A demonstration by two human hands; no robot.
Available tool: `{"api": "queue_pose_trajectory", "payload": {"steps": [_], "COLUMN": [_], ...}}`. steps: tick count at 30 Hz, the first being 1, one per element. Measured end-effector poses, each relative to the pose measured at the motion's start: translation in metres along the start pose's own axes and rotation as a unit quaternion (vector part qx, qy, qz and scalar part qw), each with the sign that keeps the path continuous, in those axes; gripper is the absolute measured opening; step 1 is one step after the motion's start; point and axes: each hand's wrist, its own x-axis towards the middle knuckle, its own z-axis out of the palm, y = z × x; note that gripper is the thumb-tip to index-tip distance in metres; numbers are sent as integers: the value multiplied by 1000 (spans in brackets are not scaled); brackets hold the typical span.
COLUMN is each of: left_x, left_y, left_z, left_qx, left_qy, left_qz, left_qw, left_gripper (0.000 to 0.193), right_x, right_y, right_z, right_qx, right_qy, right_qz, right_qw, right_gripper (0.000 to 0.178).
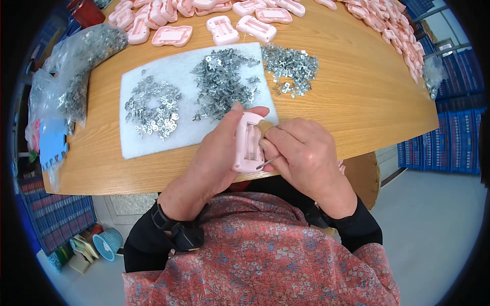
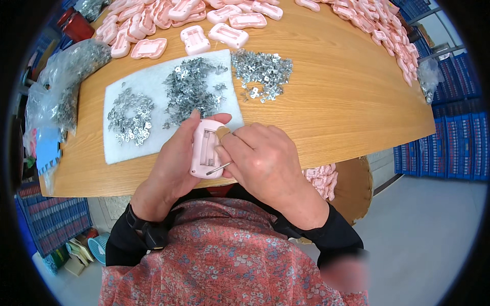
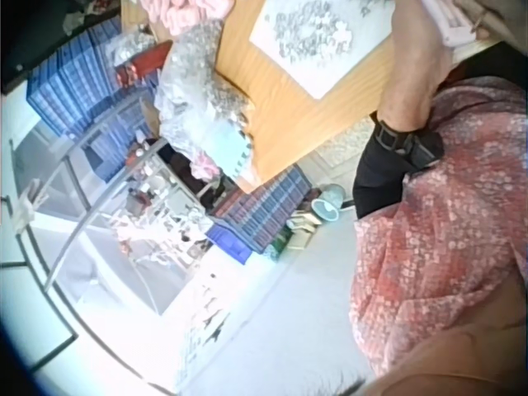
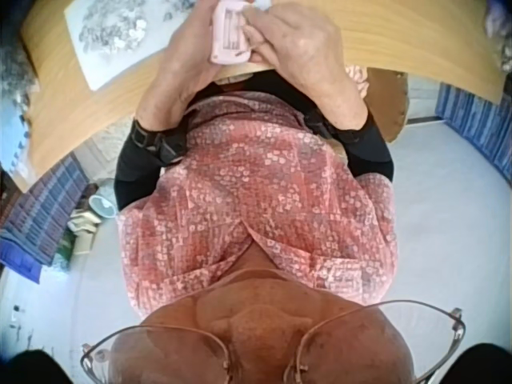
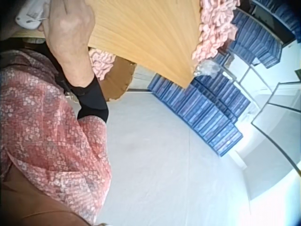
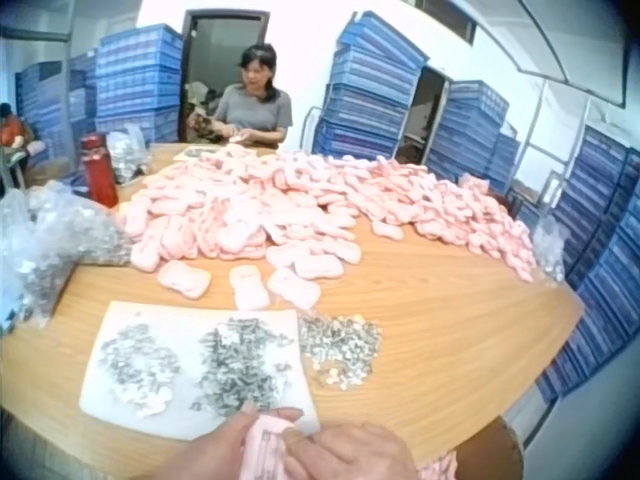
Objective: The person assembles small pink plastic cases by inserting metal components into them using a thin metal tool. They pick up a case, insert a metal piece, and then place the finished unit aside, repeating this process.
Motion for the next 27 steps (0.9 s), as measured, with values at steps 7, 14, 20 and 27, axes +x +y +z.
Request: {"api": "queue_pose_trajectory", "payload": {"steps": [7, 14, 20, 27], "left_x": [-6, -13, -18, -13], "left_y": [5, 11, 12, 15], "left_z": [6, 2, -1, -5], "left_qx": [54, 326, 458, 476], "left_qy": [-45, 4, -28, -22], "left_qz": [-2, 104, 149, 152], "left_qw": [998, 940, 876, 866], "left_gripper": [59, 39, 37, 32], "right_x": [2, -2, -3, -2], "right_y": [-3, 16, 17, 9], "right_z": [-7, -5, -4, -3], "right_qx": [349, 514, 492, 576], "right_qy": [-29, -93, -105, -19], "right_qz": [288, 355, 353, 343], "right_qw": [891, 775, 789, 742], "right_gripper": [23, 25, 23, 23]}}
